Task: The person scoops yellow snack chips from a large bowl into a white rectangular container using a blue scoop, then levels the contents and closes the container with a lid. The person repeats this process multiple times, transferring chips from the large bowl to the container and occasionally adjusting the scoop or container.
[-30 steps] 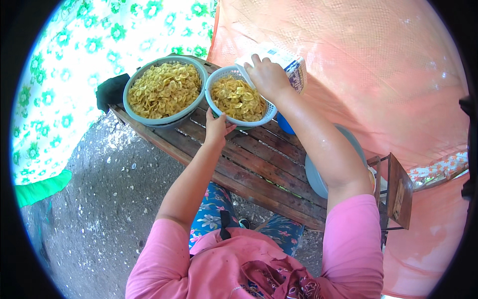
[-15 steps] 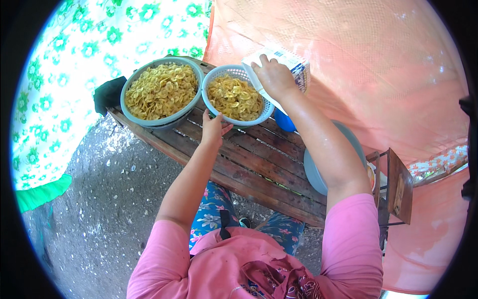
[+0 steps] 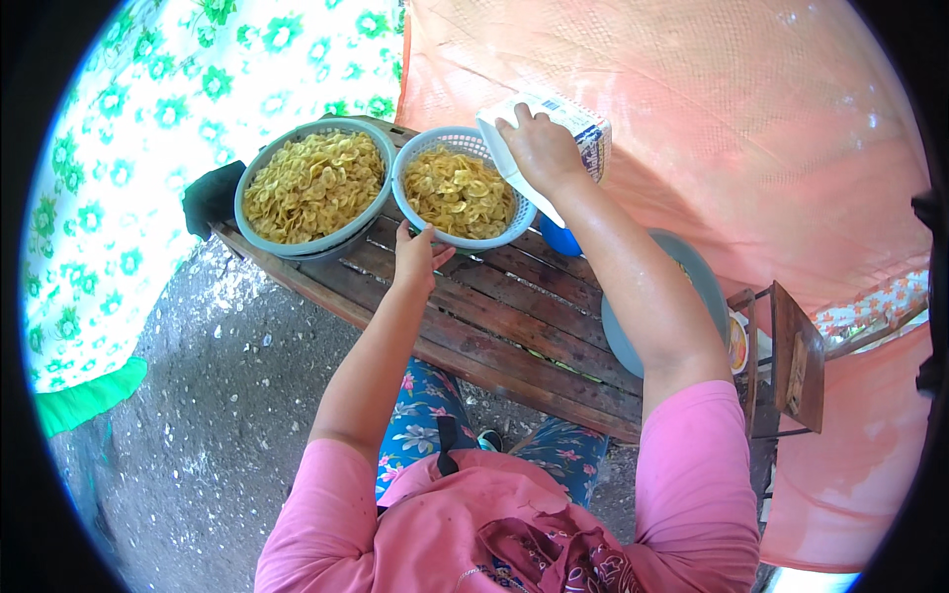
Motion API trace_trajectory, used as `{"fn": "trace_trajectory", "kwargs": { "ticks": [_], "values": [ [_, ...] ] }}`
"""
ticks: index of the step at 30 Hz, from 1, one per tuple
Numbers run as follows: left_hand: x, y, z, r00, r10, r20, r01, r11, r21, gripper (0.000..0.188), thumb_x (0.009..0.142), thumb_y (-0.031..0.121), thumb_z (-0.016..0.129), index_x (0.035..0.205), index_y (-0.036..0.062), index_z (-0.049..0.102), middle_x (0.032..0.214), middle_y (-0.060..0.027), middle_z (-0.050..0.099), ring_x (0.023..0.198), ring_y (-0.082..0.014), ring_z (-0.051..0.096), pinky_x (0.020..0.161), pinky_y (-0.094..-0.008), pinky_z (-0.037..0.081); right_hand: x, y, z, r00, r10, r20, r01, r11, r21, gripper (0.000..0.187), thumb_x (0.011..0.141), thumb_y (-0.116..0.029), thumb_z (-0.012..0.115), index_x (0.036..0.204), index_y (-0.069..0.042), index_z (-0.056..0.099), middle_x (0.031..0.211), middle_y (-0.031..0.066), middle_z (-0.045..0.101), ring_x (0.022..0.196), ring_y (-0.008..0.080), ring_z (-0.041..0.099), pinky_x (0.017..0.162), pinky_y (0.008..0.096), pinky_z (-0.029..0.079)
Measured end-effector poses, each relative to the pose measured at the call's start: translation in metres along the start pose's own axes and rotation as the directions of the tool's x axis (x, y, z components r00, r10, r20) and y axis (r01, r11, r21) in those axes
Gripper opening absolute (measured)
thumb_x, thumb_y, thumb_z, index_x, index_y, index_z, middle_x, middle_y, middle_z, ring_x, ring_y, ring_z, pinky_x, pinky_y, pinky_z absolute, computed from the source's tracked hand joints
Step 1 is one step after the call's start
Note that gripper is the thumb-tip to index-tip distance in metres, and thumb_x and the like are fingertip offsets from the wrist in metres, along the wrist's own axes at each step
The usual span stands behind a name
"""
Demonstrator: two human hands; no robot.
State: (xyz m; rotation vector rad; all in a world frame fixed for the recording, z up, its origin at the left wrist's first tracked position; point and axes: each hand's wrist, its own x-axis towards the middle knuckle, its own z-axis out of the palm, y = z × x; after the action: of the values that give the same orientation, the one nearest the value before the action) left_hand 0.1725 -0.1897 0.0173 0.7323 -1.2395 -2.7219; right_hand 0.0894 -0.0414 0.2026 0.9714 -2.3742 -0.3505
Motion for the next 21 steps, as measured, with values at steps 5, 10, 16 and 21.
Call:
{"fn": "trace_trajectory", "kwargs": {
  "ticks": [5, 10, 16, 21],
  "values": [
    [0.000, -0.001, 0.001, 1.000, -0.005, -0.019, 0.005, 1.000, 0.003, 0.057, 0.095, 0.010, 0.051, 0.143, 0.0051, 0.022, 0.109, -0.0152, 0.053, 0.078, -0.0222, 0.062, 0.064, -0.0328, 0.059, -0.004, 0.007, 0.004, 0.999, 0.020, -0.029, -0.020, 1.000, -0.001, 0.024, 0.082, -0.010, 0.056, 0.104, -0.005, 0.064, 0.100, 0.0153, 0.057, 0.082, 0.0296, 0.064, 0.061, 0.0380, 0.057],
    [-0.001, -0.001, 0.003, 0.999, -0.007, -0.032, 0.008, 0.999, 0.031, 0.056, 0.094, 0.010, 0.050, 0.143, 0.0054, 0.022, 0.108, -0.0147, 0.053, 0.077, -0.0216, 0.061, 0.063, -0.0321, 0.059, -0.009, 0.012, 0.007, 0.998, 0.049, -0.047, -0.048, 0.999, 0.019, 0.026, 0.083, -0.011, 0.055, 0.107, -0.007, 0.064, 0.101, 0.0157, 0.057, 0.082, 0.0300, 0.064, 0.061, 0.0382, 0.056],
    [0.000, -0.002, 0.004, 0.999, -0.014, -0.052, 0.017, 0.998, 0.054, 0.051, 0.095, 0.010, 0.049, 0.140, 0.0053, 0.027, 0.110, -0.0141, 0.053, 0.077, -0.0210, 0.060, 0.062, -0.0321, 0.058, -0.024, 0.021, 0.001, 0.971, 0.234, -0.042, -0.231, 0.971, 0.059, 0.032, 0.086, -0.010, 0.052, 0.116, -0.012, 0.063, 0.104, 0.0149, 0.056, 0.088, 0.0305, 0.063, 0.070, 0.0409, 0.055],
    [-0.003, 0.001, 0.003, 0.999, -0.026, -0.036, 0.027, 0.999, 0.031, 0.057, 0.094, 0.011, 0.051, 0.143, 0.0060, 0.022, 0.114, -0.0153, 0.050, 0.083, -0.0240, 0.060, 0.066, -0.0338, 0.057, -0.063, 0.044, -0.035, 0.799, 0.565, -0.204, -0.490, 0.810, 0.322, 0.048, 0.082, -0.004, 0.050, 0.126, -0.022, 0.059, 0.105, 0.0131, 0.056, 0.091, 0.0291, 0.062, 0.080, 0.0406, 0.051]
  ]
}}
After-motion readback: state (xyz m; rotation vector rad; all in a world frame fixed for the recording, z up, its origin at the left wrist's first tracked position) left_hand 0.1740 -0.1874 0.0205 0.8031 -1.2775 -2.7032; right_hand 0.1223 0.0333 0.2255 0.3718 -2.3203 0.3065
